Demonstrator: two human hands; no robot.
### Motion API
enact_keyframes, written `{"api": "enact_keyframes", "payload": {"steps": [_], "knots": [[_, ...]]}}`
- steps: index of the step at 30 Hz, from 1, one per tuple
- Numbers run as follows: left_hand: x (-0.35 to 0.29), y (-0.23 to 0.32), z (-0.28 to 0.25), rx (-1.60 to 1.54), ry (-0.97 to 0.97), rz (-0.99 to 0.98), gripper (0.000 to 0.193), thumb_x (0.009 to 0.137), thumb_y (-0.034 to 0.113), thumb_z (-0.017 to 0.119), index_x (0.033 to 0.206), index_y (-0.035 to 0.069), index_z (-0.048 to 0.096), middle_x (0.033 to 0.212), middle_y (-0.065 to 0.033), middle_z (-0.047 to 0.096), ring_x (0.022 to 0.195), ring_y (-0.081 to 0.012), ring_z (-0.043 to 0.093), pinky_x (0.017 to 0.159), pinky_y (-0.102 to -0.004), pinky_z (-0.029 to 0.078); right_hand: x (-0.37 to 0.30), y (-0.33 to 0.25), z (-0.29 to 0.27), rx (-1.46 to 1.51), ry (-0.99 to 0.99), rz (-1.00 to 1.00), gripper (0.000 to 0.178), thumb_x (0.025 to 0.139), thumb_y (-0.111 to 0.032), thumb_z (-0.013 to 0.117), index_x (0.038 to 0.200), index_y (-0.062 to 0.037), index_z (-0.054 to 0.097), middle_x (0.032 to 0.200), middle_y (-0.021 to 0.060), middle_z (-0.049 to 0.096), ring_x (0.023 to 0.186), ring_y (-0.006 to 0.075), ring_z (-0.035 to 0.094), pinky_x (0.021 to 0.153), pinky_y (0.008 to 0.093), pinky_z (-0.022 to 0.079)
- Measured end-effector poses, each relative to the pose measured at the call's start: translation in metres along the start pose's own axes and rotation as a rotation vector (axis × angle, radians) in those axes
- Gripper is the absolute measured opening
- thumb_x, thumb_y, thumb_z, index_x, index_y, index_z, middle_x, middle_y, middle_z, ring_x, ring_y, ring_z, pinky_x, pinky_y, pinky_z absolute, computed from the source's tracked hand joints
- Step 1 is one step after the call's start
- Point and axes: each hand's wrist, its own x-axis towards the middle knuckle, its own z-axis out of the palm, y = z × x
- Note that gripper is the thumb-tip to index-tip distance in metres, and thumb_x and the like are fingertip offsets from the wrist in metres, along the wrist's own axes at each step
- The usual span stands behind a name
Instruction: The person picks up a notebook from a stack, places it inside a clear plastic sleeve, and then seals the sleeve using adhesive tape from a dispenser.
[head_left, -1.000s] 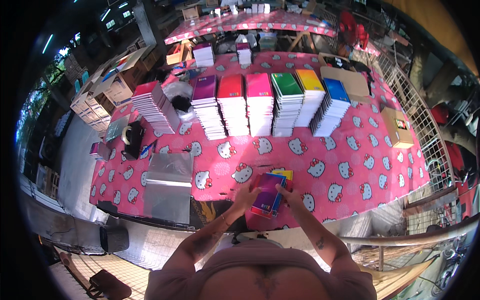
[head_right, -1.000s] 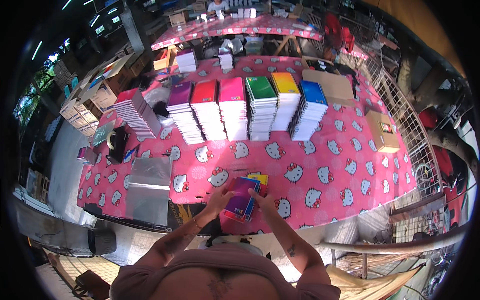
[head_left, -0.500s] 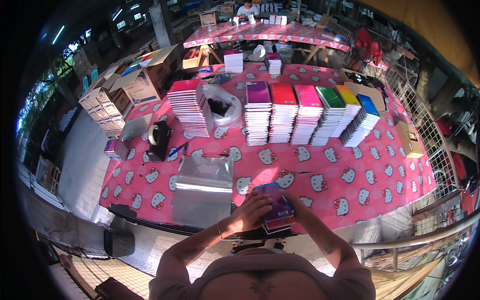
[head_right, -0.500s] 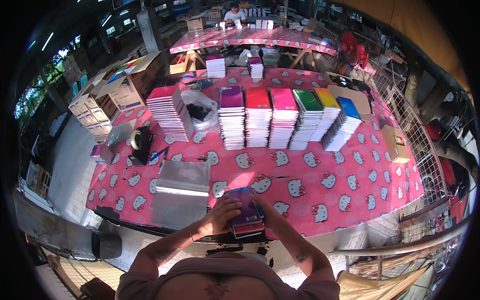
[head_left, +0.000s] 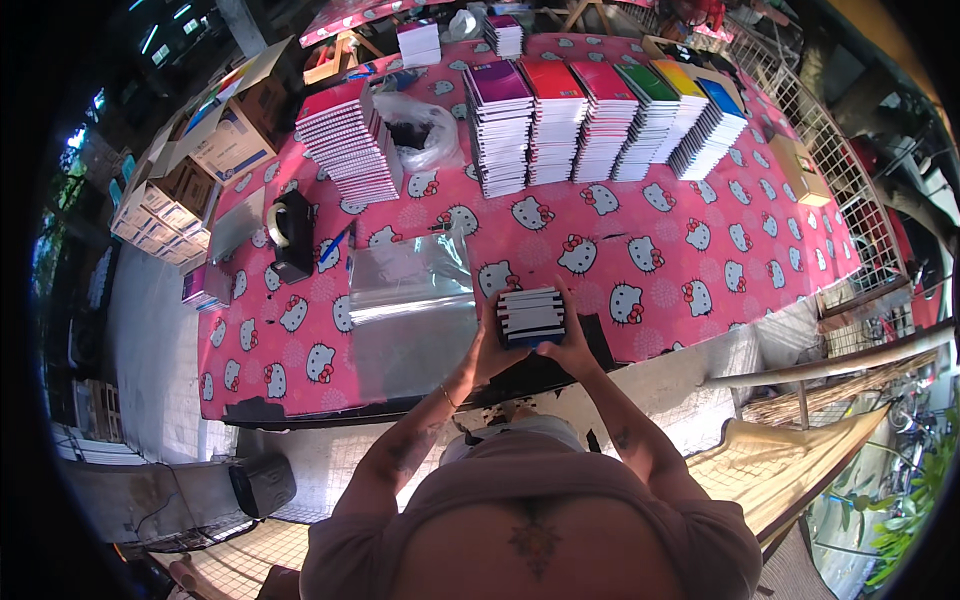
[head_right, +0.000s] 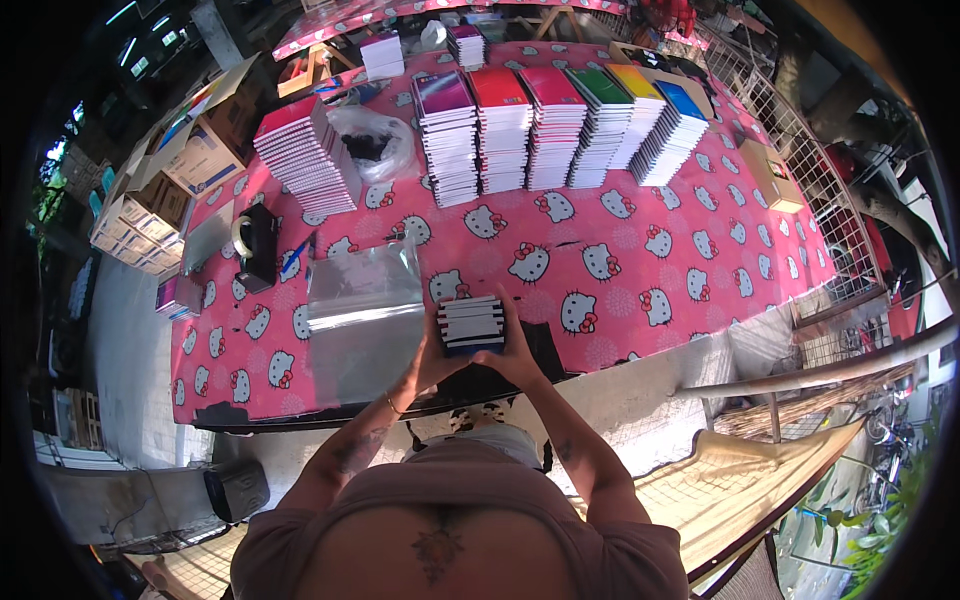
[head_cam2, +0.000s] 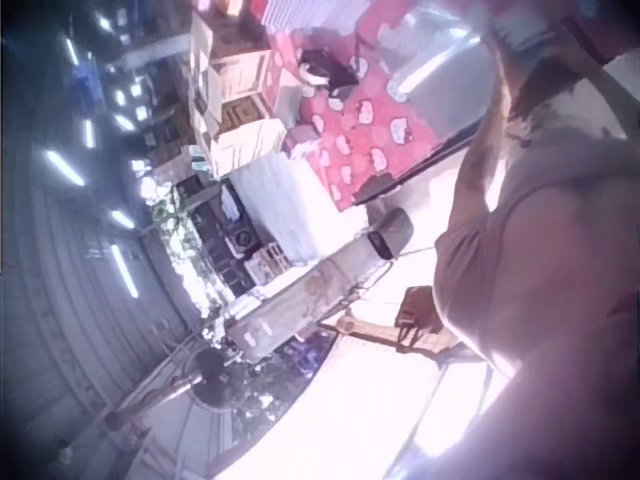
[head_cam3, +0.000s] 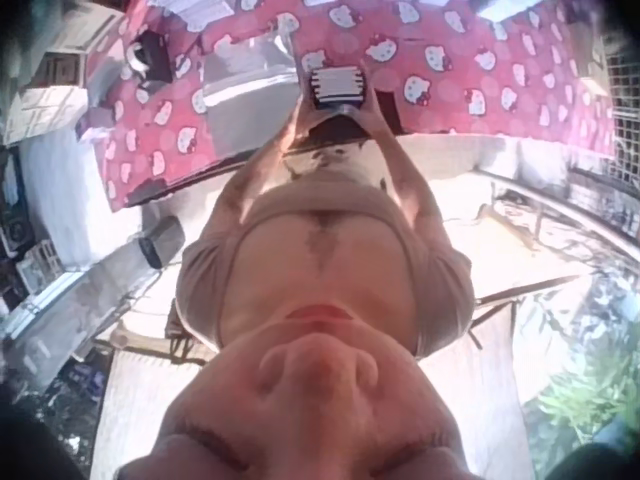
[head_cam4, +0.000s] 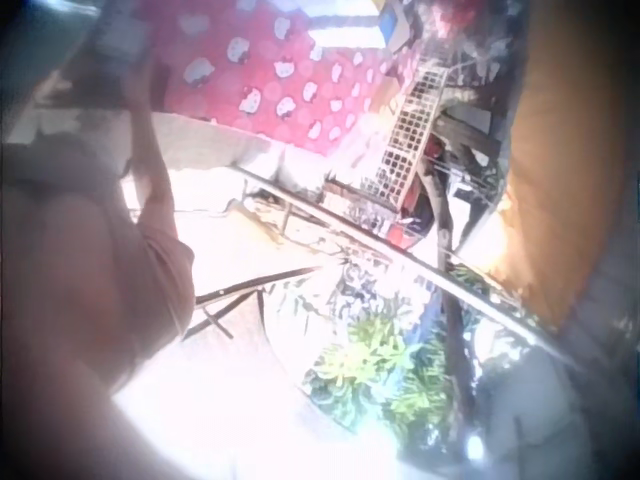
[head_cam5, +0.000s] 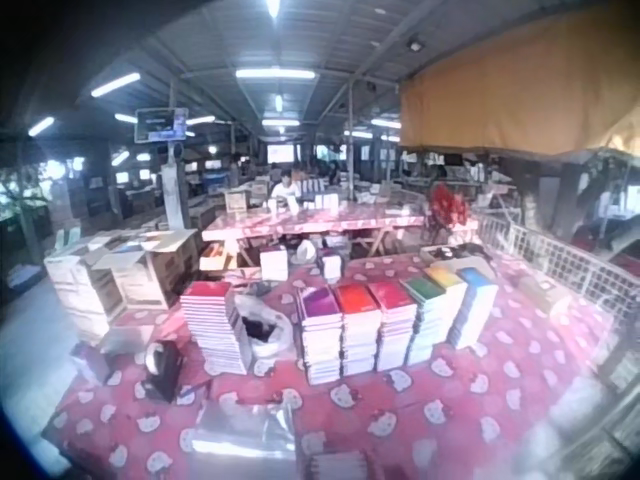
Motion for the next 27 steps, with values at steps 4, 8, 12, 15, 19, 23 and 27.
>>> {"api": "enact_keyframes", "payload": {"steps": [4, 8, 12, 15, 19, 23, 27], "knots": [[-0.001, -0.012, 0.001, 0.215, 0.007, 0.077, 0.095, 0.07, 0.001, 0.084, 0.143, 0.005, 0.023, 0.131, -0.0173, 0.05, 0.126, -0.0276, 0.053, 0.099, -0.0398, 0.051, 0.002, 0.006, 0.006, -0.154, 0.051, 0.036, 0.11, 0.065, -0.019, 0.096, 0.15, -0.0066, 0.027, 0.138, 0.0125, 0.046, 0.13, 0.0241, 0.047, 0.108, 0.0402, 0.039], [-0.004, -0.004, -0.014, 0.4, -0.117, 0.003, 0.101, 0.072, 0.017, 0.086, 0.147, 0.001, 0.021, 0.14, -0.0254, 0.045, 0.133, -0.0375, 0.048, 0.106, -0.047, 0.044, 0.006, 0.002, -0.001, -0.291, -0.022, 0.063, 0.097, 0.063, -0.013, 0.095, 0.14, -0.0069, 0.036, 0.131, 0.013, 0.053, 0.123, 0.0231, 0.054, 0.104, 0.0402, 0.044], [0.023, 0.108, 0.006, 1.068, -0.167, 0.219, 0.105, 0.079, 0.043, 0.078, 0.152, -0.005, 0.02, 0.149, -0.033, 0.037, 0.142, -0.0458, 0.036, 0.116, -0.0537, 0.031, 0.011, 0.004, -0.029, -0.365, -0.064, 0.069, 0.092, 0.064, -0.012, 0.093, 0.138, -0.0078, 0.038, 0.127, 0.013, 0.059, 0.118, 0.0233, 0.059, 0.1, 0.0395, 0.048], [0.022, 0.116, 0.037, 1.265, -0.167, 0.359, 0.107, 0.082, 0.058, 0.07, 0.152, -0.01, 0.024, 0.151, -0.035, 0.033, 0.145, -0.0469, 0.031, 0.119, -0.0555, 0.025, 0.016, -0.006, -0.02, -0.371, -0.114, 0.089, 0.086, 0.069, -0.014, 0.091, 0.138, -0.009, 0.04, 0.127, 0.0124, 0.059, 0.118, 0.0233, 0.06, 0.1, 0.0393, 0.048], [0.038, 0.118, 0.038, 1.379, -0.238, 0.24, 0.093, 0.078, 0.06, 0.073, 0.133, -0.009, 0.046, 0.132, -0.0248, 0.054, 0.129, -0.0396, 0.051, 0.107, -0.0484, 0.04, 0.018, -0.012, -0.021, -0.409, -0.14, 0.202, 0.087, 0.071, -0.019, 0.089, 0.142, -0.0098, 0.039, 0.131, 0.0138, 0.058, 0.119, 0.0246, 0.059, 0.101, 0.0399, 0.048], [0.035, 0.097, 0.002, 1.314, -0.118, 0.282, 0.077, 0.067, 0.061, 0.081, 0.107, 0.001, 0.055, 0.091, -0.0106, 0.063, 0.091, -0.0307, 0.067, 0.078, -0.0427, 0.051, 0.029, -0.011, -0.009, -0.545, -0.251, 0.142, 0.094, 0.07, -0.024, 0.091, 0.147, -0.0094, 0.038, 0.138, 0.0163, 0.055, 0.125, 0.0312, 0.057, 0.104, 0.0428, 0.047], [-0.001, 0.102, -0.077, 0.977, 0.422, -0.265, 0.079, 0.071, 0.064, 0.082, 0.111, -0.001, 0.059, 0.085, -0.017, 0.07, 0.075, -0.0331, 0.072, 0.067, -0.0432, 0.057, 0.065, -0.033, 0.036, -0.684, -0.179, -0.094, 0.099, 0.068, -0.023, 0.091, 0.149, -0.0073, 0.036, 0.144, 0.0176, 0.05, 0.138, 0.0341, 0.045, 0.111, 0.0464, 0.04]]}}
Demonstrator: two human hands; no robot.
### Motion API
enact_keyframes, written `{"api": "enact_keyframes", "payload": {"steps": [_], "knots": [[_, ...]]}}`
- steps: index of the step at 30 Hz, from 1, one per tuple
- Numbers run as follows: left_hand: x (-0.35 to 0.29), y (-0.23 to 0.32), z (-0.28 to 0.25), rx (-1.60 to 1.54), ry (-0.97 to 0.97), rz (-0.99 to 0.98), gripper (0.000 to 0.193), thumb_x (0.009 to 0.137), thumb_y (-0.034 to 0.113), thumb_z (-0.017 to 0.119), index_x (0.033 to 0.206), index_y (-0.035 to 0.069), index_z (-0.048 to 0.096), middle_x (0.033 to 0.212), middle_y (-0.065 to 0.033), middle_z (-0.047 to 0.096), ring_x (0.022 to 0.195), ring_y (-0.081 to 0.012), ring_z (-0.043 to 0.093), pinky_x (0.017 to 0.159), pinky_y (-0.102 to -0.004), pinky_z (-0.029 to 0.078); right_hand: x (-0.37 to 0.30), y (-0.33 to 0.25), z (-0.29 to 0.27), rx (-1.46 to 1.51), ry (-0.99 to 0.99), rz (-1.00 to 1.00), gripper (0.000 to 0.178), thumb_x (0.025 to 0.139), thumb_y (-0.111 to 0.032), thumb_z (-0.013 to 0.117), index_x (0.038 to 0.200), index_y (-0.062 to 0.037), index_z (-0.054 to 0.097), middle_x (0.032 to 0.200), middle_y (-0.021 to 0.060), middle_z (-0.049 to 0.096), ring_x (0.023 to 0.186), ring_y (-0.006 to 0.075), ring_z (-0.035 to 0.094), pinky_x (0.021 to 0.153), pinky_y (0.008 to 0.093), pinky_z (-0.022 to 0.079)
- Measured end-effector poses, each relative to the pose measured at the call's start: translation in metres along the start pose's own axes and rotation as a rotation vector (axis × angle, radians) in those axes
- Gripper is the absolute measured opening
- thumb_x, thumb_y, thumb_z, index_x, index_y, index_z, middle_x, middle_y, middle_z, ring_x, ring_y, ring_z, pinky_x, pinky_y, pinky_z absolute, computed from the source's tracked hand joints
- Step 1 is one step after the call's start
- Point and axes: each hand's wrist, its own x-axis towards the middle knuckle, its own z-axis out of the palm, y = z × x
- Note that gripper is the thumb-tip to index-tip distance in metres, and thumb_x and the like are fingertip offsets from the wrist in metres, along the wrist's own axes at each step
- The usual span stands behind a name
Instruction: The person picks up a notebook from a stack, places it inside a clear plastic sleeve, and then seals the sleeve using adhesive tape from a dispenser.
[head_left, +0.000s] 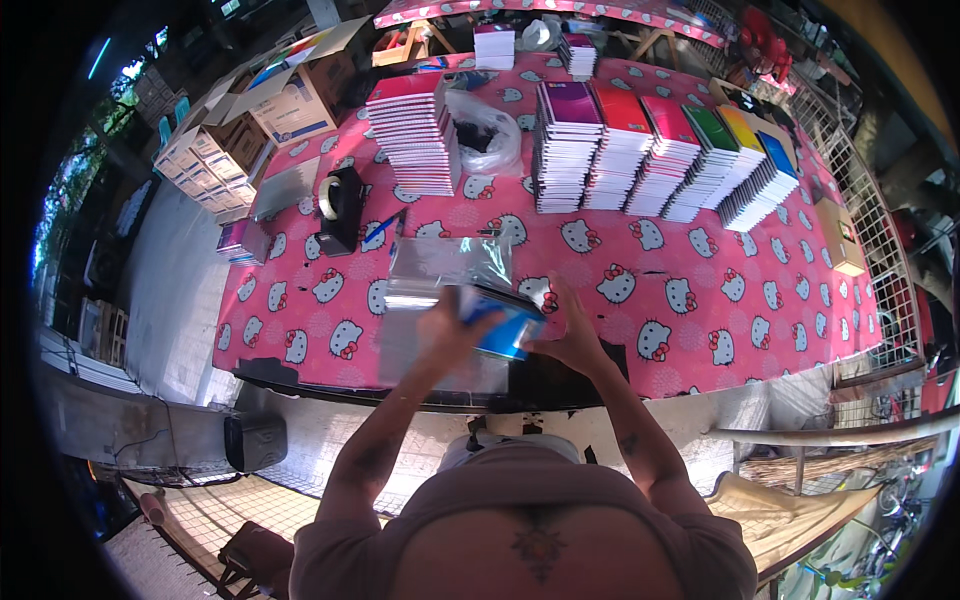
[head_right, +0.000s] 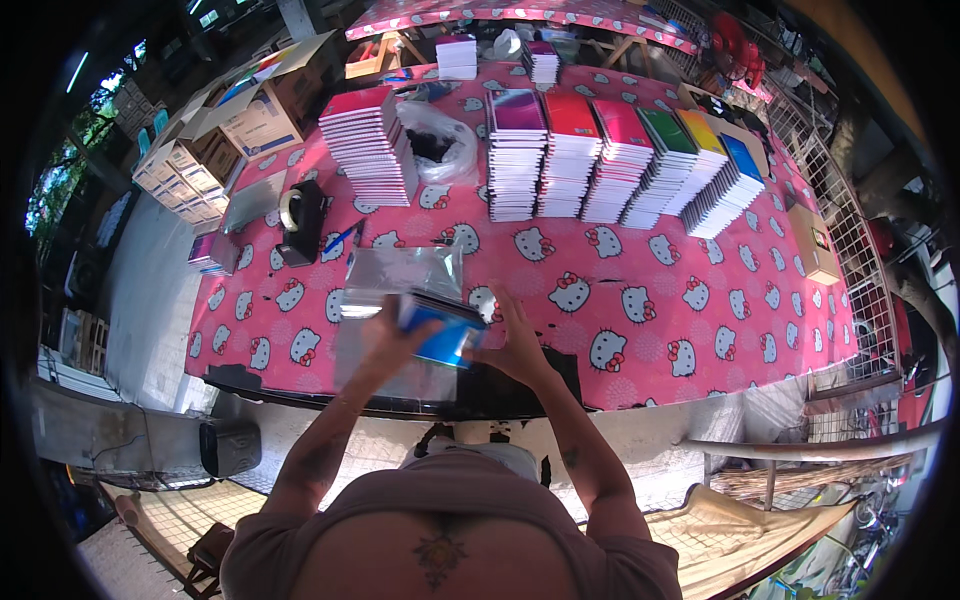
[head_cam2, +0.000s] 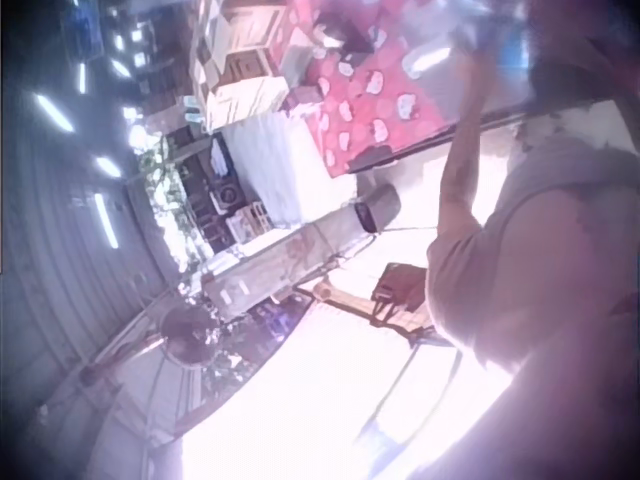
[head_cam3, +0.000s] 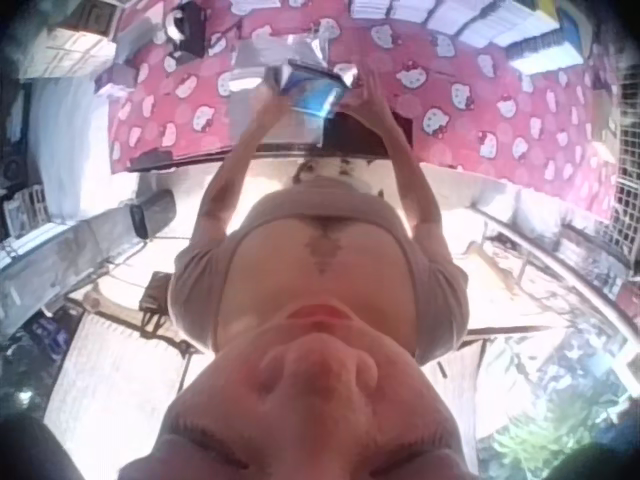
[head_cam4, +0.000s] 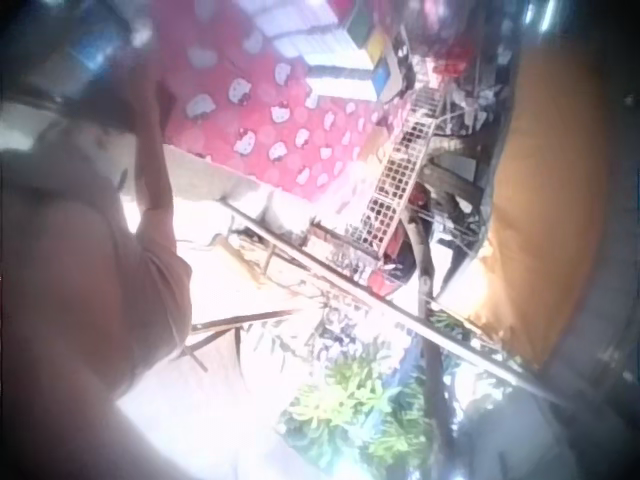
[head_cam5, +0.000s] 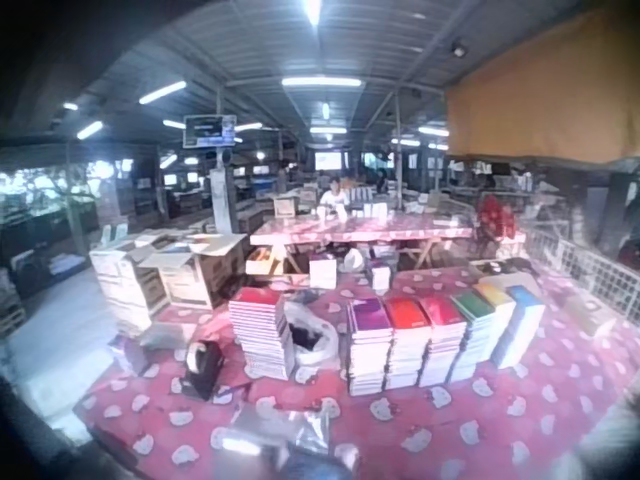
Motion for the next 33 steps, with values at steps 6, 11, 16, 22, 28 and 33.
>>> {"api": "enact_keyframes", "payload": {"steps": [6, 11, 16, 22, 28, 33], "knots": [[0.039, -0.143, -0.022, -0.64, -0.054, -0.493, 0.084, 0.078, 0.061, 0.08, 0.116, -0.013, 0.063, 0.104, -0.0201, 0.071, 0.094, -0.0238, 0.07, 0.083, -0.0337, 0.057, 0.055, 0.047, 0.078, -0.595, -0.384, -0.053, 0.102, 0.07, -0.056, 0.081, 0.152, -0.0129, 0.038, 0.156, 0.0154, 0.036, 0.145, 0.036, 0.035, 0.117, 0.057, 0.026], [0.063, -0.127, -0.001, -0.116, -0.18, -0.541, 0.092, 0.077, 0.076, 0.068, 0.108, -0.01, 0.068, 0.101, -0.0243, 0.072, 0.097, -0.0345, 0.071, 0.086, -0.0427, 0.054, 0.063, 0.052, 0.073, -0.668, -0.502, 0.068, 0.113, 0.06, -0.062, 0.082, 0.153, -0.0145, 0.037, 0.162, 0.0142, 0.025, 0.147, 0.0398, 0.03, 0.116, 0.0653, 0.02], [0.064, -0.126, -0.007, 0.099, -0.066, -0.354, 0.092, 0.078, 0.084, 0.057, 0.101, -0.004, 0.071, 0.096, -0.0248, 0.072, 0.098, -0.0412, 0.07, 0.087, -0.0488, 0.052, 0.069, 0.068, 0.084, -0.34, -0.31, 0.243, 0.085, 0.079, -0.043, 0.078, 0.149, -0.0089, 0.042, 0.141, 0.0163, 0.049, 0.124, 0.0329, 0.054, 0.1, 0.0524, 0.043], [0.049, -0.143, -0.02, -0.134, -0.001, -0.421, 0.073, 0.087, 0.068, 0.061, 0.108, -0.002, 0.07, 0.099, -0.0206, 0.073, 0.1, -0.0357, 0.069, 0.089, -0.0429, 0.052, 0.042, 0.034, 0.124, 0.597, -0.129, 0.79, 0.059, 0.097, -0.032, 0.066, 0.142, 0.001, 0.048, 0.113, 0.0072, 0.064, 0.096, 0.0149, 0.063, 0.083, 0.0294, 0.051], [0.039, -0.179, -0.009, -0.531, 0.069, -0.43, 0.053, 0.089, 0.045, 0.069, 0.115, -0.002, 0.069, 0.103, -0.015, 0.073, 0.098, -0.0226, 0.067, 0.088, -0.0329, 0.05, 0.04, 0.011, 0.128, 0.686, -0.141, 0.675, 0.057, 0.097, -0.026, 0.062, 0.143, 0.005, 0.048, 0.09, -0.0026, 0.054, 0.08, 0.0077, 0.051, 0.076, 0.0245, 0.043], [0.042, -0.164, -0.013, -0.468, -0.037, -0.442, 0.055, 0.09, 0.043, 0.068, 0.123, -0.001, 0.066, 0.113, -0.0191, 0.073, 0.101, -0.0257, 0.07, 0.088, -0.0336, 0.052, 0.038, 0.02, 0.128, 0.68, -0.056, 0.716, 0.054, 0.097, -0.026, 0.061, 0.142, 0.0011, 0.05, 0.098, -0.0002, 0.061, 0.088, 0.0108, 0.056, 0.078, 0.026, 0.044]]}}
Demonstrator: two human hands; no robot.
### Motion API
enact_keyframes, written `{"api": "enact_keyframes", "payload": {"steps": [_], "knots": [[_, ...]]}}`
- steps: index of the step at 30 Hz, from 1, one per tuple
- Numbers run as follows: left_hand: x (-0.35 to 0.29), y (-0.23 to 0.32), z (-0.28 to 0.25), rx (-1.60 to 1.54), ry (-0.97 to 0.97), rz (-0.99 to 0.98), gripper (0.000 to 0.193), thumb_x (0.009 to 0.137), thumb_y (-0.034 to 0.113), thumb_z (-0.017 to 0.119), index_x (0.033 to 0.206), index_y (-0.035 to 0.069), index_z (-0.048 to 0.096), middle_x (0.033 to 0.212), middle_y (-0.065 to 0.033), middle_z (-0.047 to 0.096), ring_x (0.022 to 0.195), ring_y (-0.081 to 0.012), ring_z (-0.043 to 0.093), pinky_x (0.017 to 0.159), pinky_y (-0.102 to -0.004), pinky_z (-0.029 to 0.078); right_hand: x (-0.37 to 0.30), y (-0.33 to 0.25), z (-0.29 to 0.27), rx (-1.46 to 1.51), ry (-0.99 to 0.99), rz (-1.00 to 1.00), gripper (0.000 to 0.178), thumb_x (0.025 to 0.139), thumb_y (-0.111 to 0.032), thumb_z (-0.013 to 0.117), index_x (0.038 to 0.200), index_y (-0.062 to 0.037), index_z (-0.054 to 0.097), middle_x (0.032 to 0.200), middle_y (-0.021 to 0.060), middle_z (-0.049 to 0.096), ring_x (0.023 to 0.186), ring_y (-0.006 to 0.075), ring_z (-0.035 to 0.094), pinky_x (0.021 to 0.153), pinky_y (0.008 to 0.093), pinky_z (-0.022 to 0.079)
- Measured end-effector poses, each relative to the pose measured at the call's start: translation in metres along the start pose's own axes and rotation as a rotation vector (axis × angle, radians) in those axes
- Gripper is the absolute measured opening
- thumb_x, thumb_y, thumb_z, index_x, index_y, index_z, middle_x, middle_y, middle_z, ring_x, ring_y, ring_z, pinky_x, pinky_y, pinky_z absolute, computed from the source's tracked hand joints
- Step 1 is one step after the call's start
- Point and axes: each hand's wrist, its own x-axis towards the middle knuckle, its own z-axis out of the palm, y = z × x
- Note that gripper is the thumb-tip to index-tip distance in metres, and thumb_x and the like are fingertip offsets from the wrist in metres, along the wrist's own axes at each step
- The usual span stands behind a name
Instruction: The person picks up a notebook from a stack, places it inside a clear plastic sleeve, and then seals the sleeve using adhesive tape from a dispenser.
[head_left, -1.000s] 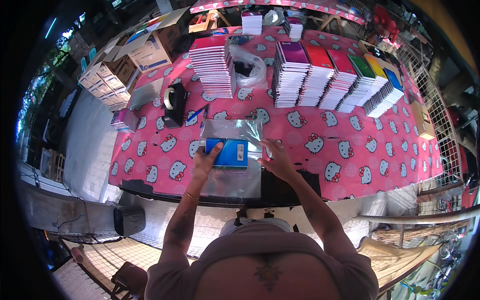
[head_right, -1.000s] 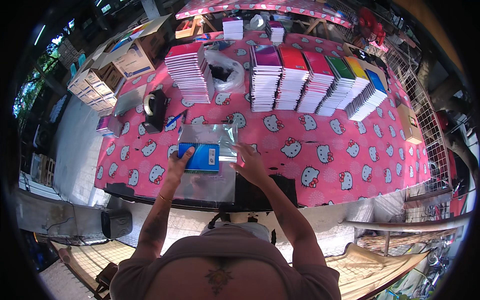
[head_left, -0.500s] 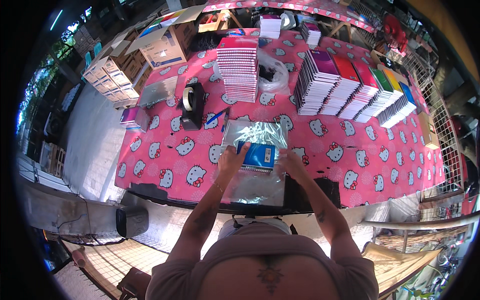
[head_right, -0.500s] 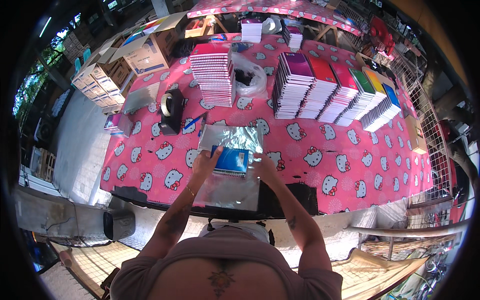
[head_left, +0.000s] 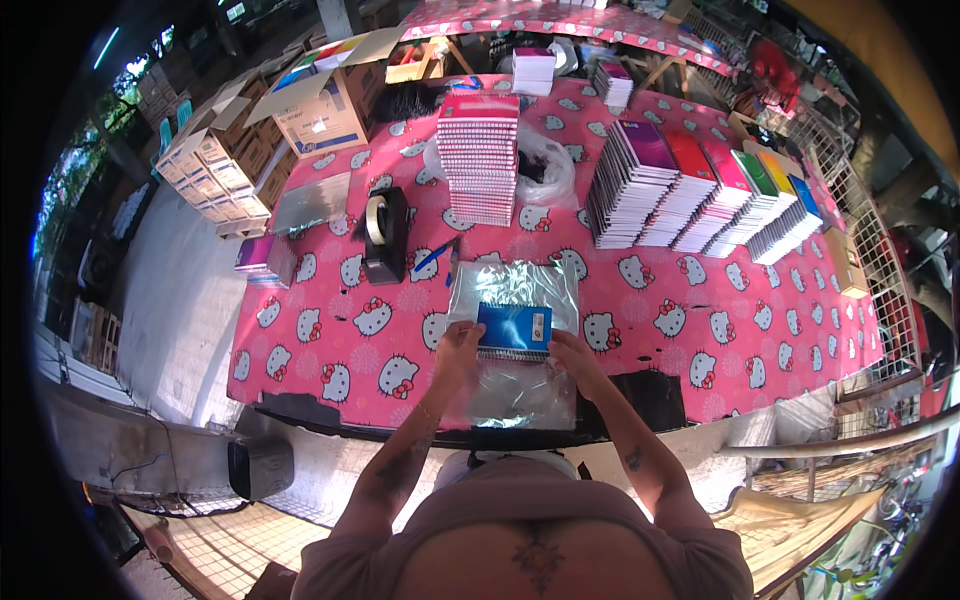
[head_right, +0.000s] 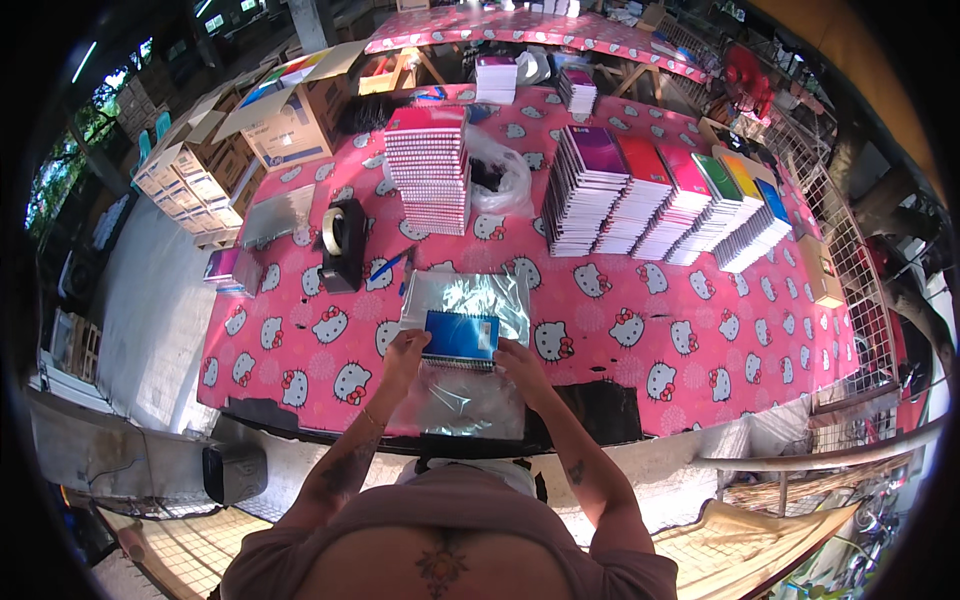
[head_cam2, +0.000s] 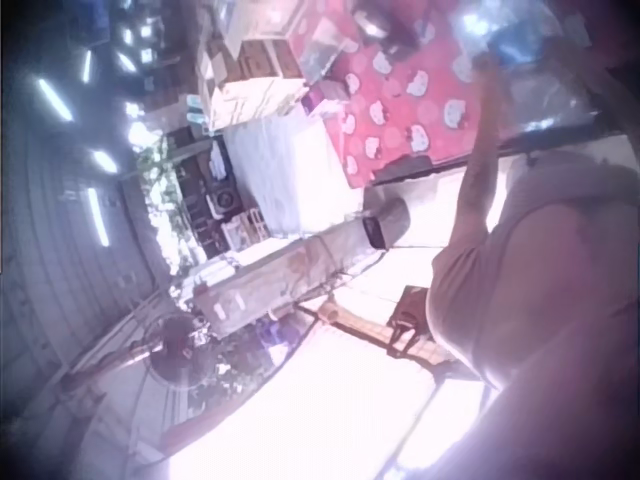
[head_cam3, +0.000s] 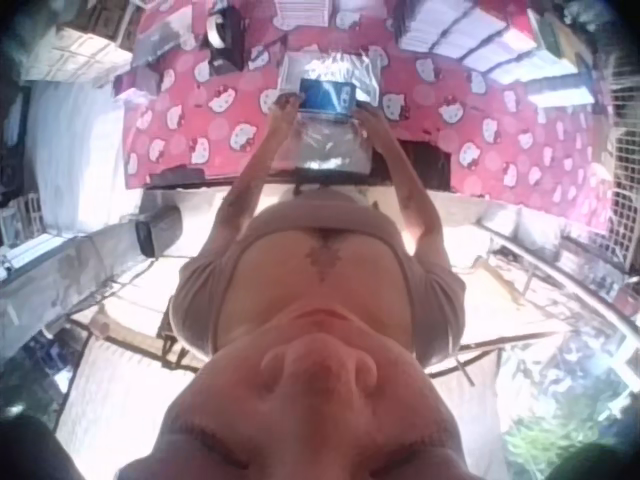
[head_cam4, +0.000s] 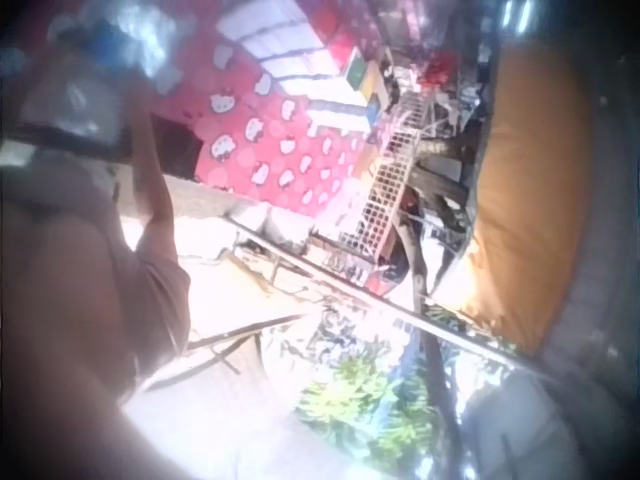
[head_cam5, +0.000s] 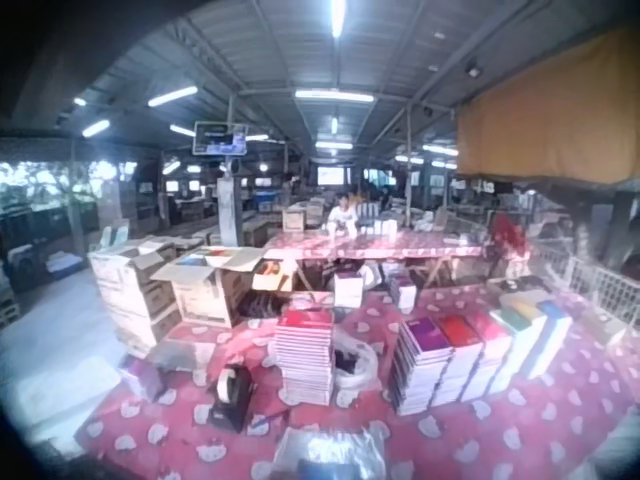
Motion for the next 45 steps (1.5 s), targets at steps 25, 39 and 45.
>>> {"api": "enact_keyframes", "payload": {"steps": [25, 39, 45], "knots": [[-0.064, -0.043, -0.069, 0.512, -0.252, 0.974, 0.017, 0.077, 0.014, 0.076, 0.092, 0.015, 0.067, 0.08, -0.0053, 0.062, 0.078, -0.0285, 0.062, 0.073, -0.0426, 0.048, -0.071, -0.152, 0.003, -1.075, -0.19, -0.428, 0.037, 0.096, -0.029, 0.063, 0.13, -0.0132, 0.06, 0.093, 0.012, 0.068, 0.091, 0.0296, 0.066, 0.079, 0.0395, 0.051], [-0.073, -0.053, -0.051, 0.594, -0.021, 0.975, 0.018, 0.081, 0.015, 0.073, 0.098, 0.013, 0.065, 0.088, -0.0085, 0.061, 0.085, -0.0327, 0.06, 0.074, -0.0447, 0.049, -0.084, -0.413, 0.071, -1.037, 0.207, -1.192, 0.065, 0.093, -0.011, 0.063, 0.153, -0.0216, 0.043, 0.061, 0.0036, 0.047, 0.055, 0.0149, 0.043, 0.058, 0.0329, 0.04], [-0.071, -0.052, -0.051, 0.573, -0.038, 0.953, 0.019, 0.081, 0.014, 0.072, 0.098, 0.012, 0.065, 0.087, -0.009, 0.061, 0.086, -0.0332, 0.06, 0.075, -0.0455, 0.048, -0.083, -0.406, 0.068, -0.979, 0.271, -1.183, 0.063, 0.095, -0.009, 0.064, 0.154, -0.0202, 0.044, 0.065, -0.0028, 0.042, 0.061, 0.0071, 0.037, 0.059, 0.0249, 0.036]]}}
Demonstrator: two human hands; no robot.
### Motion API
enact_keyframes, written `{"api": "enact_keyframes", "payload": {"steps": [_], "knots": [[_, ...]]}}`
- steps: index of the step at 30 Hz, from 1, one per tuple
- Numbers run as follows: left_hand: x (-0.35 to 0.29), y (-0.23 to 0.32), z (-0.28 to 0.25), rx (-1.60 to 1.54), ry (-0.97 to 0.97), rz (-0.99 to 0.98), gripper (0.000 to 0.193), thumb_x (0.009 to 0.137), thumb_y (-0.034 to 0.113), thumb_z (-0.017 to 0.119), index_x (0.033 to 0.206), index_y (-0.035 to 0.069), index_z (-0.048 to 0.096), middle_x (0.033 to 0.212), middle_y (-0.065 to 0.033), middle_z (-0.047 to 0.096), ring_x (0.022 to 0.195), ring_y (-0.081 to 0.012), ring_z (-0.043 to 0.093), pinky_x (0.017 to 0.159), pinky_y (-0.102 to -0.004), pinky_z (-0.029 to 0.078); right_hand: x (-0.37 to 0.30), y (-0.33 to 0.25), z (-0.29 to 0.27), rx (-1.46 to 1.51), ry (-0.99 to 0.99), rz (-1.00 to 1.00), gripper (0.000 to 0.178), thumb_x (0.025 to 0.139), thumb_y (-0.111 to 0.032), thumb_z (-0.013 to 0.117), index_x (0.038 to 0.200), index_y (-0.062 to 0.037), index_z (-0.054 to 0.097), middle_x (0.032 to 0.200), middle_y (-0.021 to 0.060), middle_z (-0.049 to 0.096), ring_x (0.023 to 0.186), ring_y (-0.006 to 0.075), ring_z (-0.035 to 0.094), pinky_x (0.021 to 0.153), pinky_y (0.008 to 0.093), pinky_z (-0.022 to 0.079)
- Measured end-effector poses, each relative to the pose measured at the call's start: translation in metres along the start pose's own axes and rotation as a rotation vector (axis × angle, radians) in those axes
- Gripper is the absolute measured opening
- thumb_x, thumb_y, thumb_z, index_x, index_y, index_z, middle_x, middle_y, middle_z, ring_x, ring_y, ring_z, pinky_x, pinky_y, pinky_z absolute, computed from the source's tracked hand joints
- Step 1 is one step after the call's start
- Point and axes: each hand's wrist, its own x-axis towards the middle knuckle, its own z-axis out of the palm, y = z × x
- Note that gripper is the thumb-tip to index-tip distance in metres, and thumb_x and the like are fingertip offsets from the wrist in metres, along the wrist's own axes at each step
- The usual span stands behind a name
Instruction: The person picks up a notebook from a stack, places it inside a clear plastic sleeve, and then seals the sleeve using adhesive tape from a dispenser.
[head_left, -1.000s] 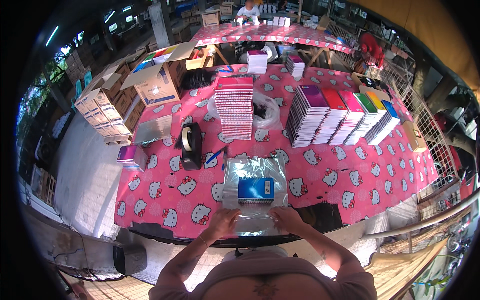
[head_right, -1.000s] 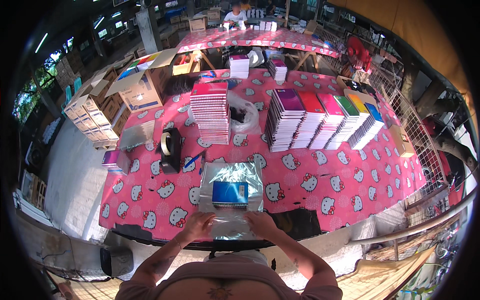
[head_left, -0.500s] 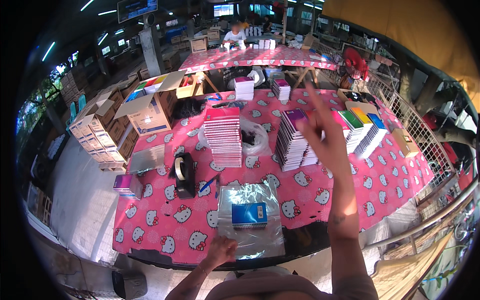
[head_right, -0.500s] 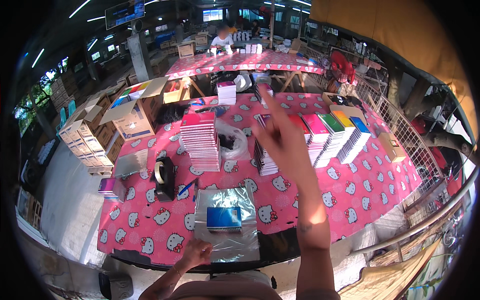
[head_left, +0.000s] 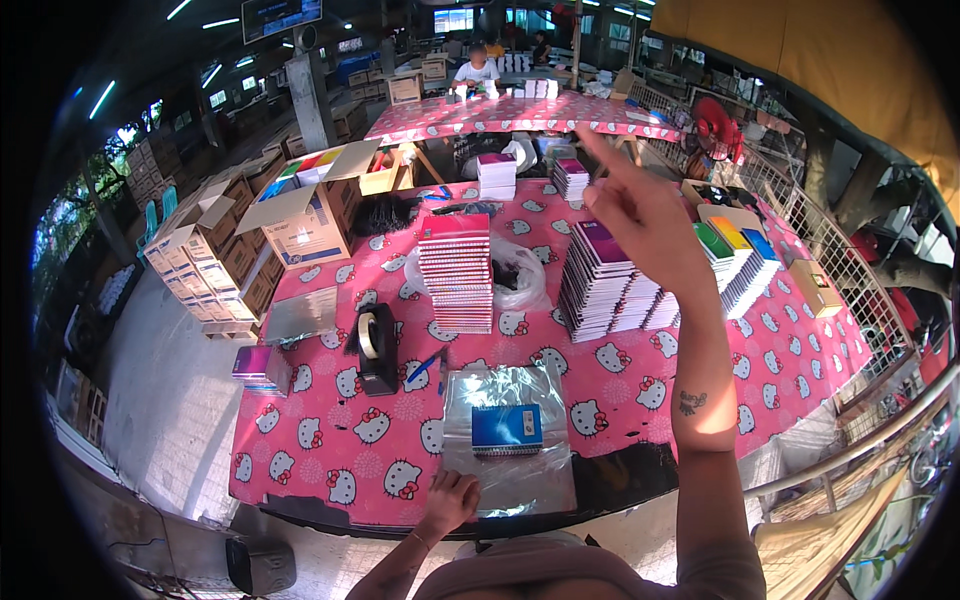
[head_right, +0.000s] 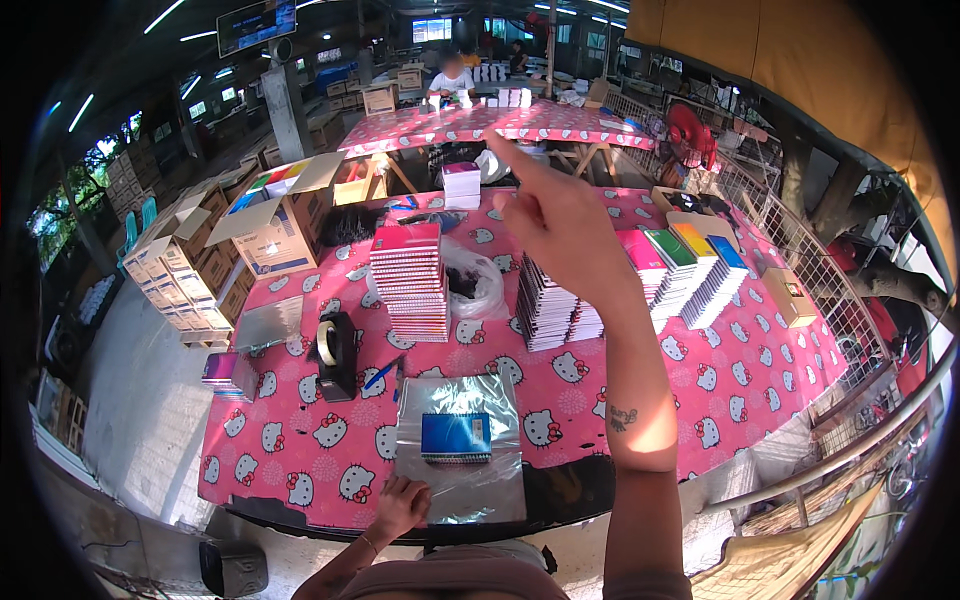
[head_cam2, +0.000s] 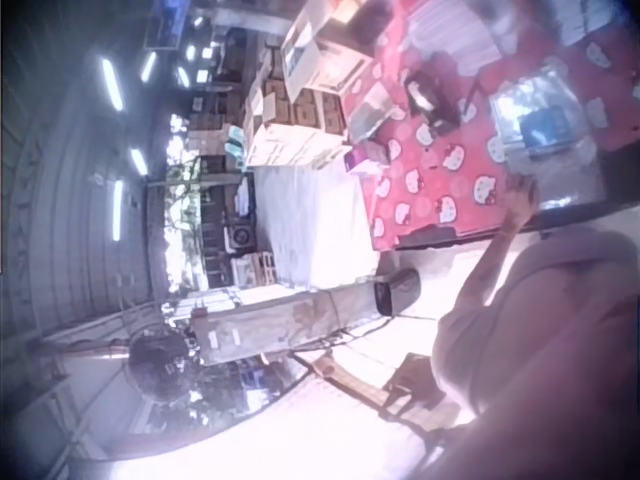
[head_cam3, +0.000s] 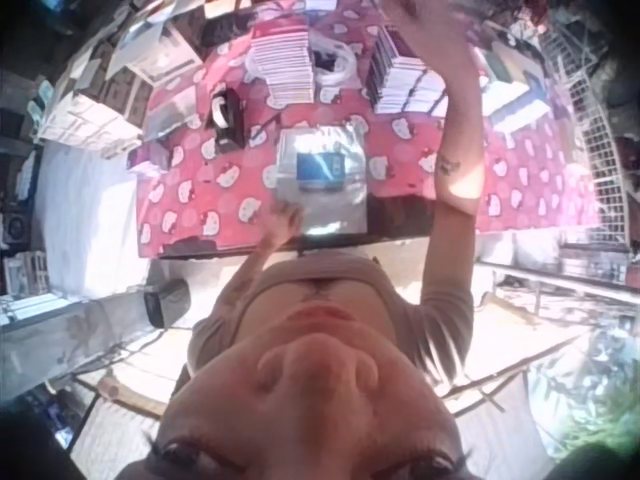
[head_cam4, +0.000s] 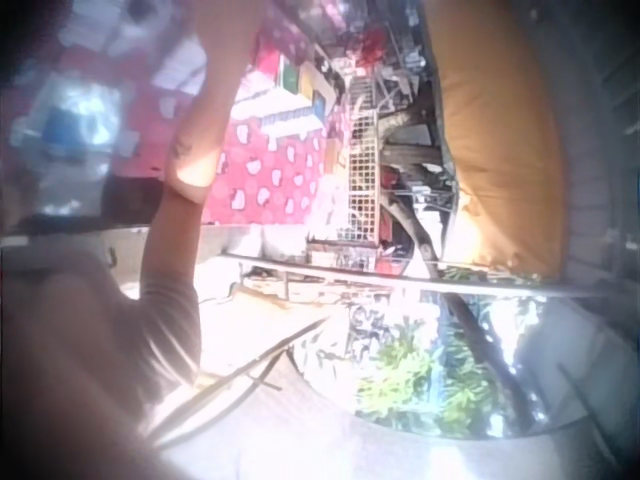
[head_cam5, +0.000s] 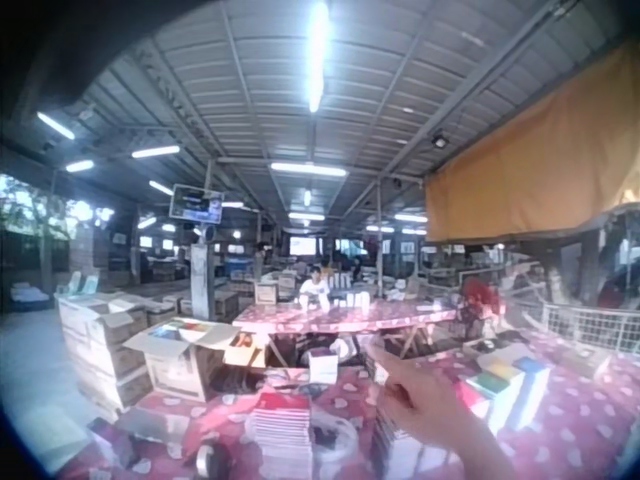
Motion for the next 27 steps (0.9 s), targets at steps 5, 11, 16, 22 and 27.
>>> {"api": "enact_keyframes", "payload": {"steps": [5, 11, 16, 22, 27], "knots": [[0.002, 0.001, 0.001, -0.006, 0.001, -0.017, 0.019, 0.08, 0.013, 0.073, 0.097, 0.013, 0.066, 0.086, -0.0085, 0.061, 0.086, -0.0329, 0.06, 0.074, -0.0453, 0.048, -0.007, 0.008, -0.007, -0.133, -0.049, -0.03, 0.062, 0.096, -0.014, 0.064, 0.154, -0.0203, 0.043, 0.065, -0.0012, 0.048, 0.061, 0.0077, 0.041, 0.059, 0.0259, 0.037], [-0.001, -0.001, 0.005, -0.005, 0.013, -0.039, 0.02, 0.079, 0.014, 0.074, 0.097, 0.013, 0.066, 0.086, -0.0068, 0.061, 0.086, -0.0321, 0.06, 0.074, -0.045, 0.048, 0.002, -0.002, -0.008, -0.24, 0.114, 0.129, 0.07, 0.095, -0.023, 0.064, 0.157, -0.0246, 0.033, 0.076, 0.0155, 0.066, 0.073, 0.0357, 0.065, 0.073, 0.0464, 0.05], [0.001, -0.001, 0.006, 0.004, 0.044, -0.017, 0.021, 0.077, 0.013, 0.073, 0.097, 0.013, 0.066, 0.085, -0.0066, 0.061, 0.084, -0.0311, 0.06, 0.074, -0.0443, 0.047, 0.015, 0.006, 0.008, -0.36, -0.096, 0.03, 0.069, 0.095, -0.028, 0.062, 0.157, -0.0196, 0.033, 0.08, 0.0156, 0.069, 0.078, 0.0398, 0.067, 0.075, 0.0516, 0.051], [0.0, 0.0, 0.003, 0.012, 0.042, -0.039, 0.018, 0.078, 0.013, 0.071, 0.095, 0.013, 0.065, 0.084, -0.0072, 0.06, 0.084, -0.0317, 0.06, 0.073, -0.045, 0.046, 0.025, 0.007, 0.024, -0.391, -0.067, 0.059, 0.059, 0.095, -0.026, 0.06, 0.151, -0.0143, 0.043, 0.084, 0.0151, 0.072, 0.076, 0.0377, 0.068, 0.07, 0.05, 0.052], [0.0, -0.003, 0.0, 0.035, 0.046, -0.027, 0.017, 0.079, 0.013, 0.07, 0.095, 0.013, 0.064, 0.082, -0.0074, 0.059, 0.083, -0.032, 0.06, 0.072, -0.045, 0.046, 0.033, 0.009, 0.026, 0.091, -0.361, -0.078, 0.049, 0.093, -0.02, 0.062, 0.14, -0.011, 0.058, 0.093, 0.0103, 0.075, 0.07, 0.0182, 0.064, 0.066, 0.0362, 0.051]]}}
